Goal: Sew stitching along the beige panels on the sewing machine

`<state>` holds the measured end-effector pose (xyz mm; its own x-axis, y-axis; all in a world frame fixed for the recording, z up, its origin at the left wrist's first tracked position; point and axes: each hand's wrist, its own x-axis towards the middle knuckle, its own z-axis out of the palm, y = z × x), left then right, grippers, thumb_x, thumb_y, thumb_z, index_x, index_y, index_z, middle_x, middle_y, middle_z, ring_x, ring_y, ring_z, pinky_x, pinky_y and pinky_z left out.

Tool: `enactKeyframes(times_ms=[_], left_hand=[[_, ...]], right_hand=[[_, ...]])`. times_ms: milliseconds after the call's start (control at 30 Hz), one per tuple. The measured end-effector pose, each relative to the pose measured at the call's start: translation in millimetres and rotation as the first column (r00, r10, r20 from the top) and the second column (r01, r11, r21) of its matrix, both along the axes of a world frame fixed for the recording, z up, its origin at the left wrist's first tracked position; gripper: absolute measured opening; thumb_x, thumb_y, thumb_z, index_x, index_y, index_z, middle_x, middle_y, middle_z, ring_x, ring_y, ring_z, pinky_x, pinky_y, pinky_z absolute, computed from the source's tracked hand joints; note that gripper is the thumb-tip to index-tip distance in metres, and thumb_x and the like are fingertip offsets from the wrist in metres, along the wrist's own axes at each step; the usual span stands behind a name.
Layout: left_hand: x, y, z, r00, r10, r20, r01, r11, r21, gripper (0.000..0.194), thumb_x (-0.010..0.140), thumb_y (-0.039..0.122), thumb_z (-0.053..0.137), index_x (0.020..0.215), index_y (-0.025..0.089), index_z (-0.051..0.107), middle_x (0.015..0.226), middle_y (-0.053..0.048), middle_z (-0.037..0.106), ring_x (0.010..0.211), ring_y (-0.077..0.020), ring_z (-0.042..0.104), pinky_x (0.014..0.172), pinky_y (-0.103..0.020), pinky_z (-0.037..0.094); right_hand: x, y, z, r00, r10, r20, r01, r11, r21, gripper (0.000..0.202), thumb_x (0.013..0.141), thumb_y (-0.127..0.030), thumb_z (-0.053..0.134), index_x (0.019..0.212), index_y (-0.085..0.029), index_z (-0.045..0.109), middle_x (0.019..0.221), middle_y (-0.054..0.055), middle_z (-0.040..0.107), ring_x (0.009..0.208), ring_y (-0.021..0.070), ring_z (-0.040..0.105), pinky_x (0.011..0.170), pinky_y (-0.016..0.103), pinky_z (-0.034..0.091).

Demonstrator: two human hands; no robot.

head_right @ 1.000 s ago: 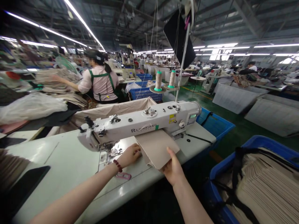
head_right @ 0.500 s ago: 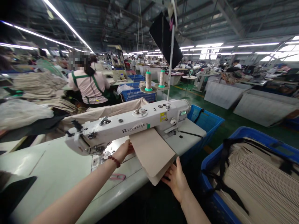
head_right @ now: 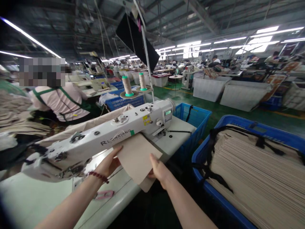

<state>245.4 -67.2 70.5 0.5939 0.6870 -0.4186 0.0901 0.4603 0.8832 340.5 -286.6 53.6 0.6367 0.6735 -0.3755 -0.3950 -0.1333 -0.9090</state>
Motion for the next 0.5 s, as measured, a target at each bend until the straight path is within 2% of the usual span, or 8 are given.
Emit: enactKeyframes(times_ms=[67,167,233,367,500], left_hand=[[2,0,-0.7,0.999,-0.050,0.003,0.050,0.999,0.000,0.020,0.086,0.021,0.066,0.105,0.014,0.065,0.090,-0.010,0.072,0.076,-0.0210,0.071,0.073,-0.032,0.060],[5,5,-3.0,0.995,-0.094,-0.036,0.094,0.996,0.003,0.022,0.087,0.020,0.065,0.107,0.014,0.065,0.090,-0.010,0.073,0.072,-0.0205,0.072,0.071,-0.032,0.061],[7,9,-3.9,0.991,-0.105,-0.076,0.107,0.994,0.010,0.023,0.087,0.021,0.065,0.109,0.013,0.065,0.088,-0.010,0.073,0.069,-0.0210,0.072,0.069,-0.034,0.061],[14,10,-2.2,0.988,-0.074,-0.135,0.079,0.996,0.031,0.029,0.088,0.022,0.064,0.116,0.015,0.062,0.084,-0.008,0.073,0.065,-0.0215,0.072,0.068,-0.034,0.062],[18,5,4.9,0.987,-0.050,-0.150,0.052,0.999,0.015,0.033,0.087,0.021,0.066,0.120,0.018,0.061,0.088,-0.007,0.073,0.069,-0.0210,0.072,0.072,-0.034,0.062]], right_hand=[[-7,11,4.0,0.995,0.014,0.102,-0.011,0.999,-0.031,0.062,0.081,-0.071,0.048,0.098,-0.015,0.067,0.089,0.014,0.071,0.090,0.0298,0.067,0.080,0.044,0.051],[-5,16,4.8,0.967,-0.015,0.253,0.037,0.996,-0.082,0.062,0.078,-0.070,0.054,0.097,-0.012,0.068,0.102,0.018,0.070,0.115,0.0332,0.056,0.100,0.044,0.038],[-2,12,2.7,0.954,-0.005,0.301,0.040,0.993,-0.113,0.063,0.079,-0.071,0.052,0.094,-0.013,0.069,0.100,0.018,0.070,0.116,0.0342,0.056,0.102,0.044,0.034],[0,7,-0.7,0.941,0.038,0.335,0.011,0.990,-0.143,0.067,0.079,-0.076,0.044,0.088,-0.014,0.070,0.095,0.019,0.071,0.109,0.0373,0.060,0.098,0.048,0.038],[0,15,-4.0,0.941,0.011,0.338,0.019,0.996,-0.086,0.072,0.078,-0.078,0.043,0.092,-0.012,0.069,0.099,0.021,0.069,0.111,0.0399,0.057,0.099,0.051,0.036]])
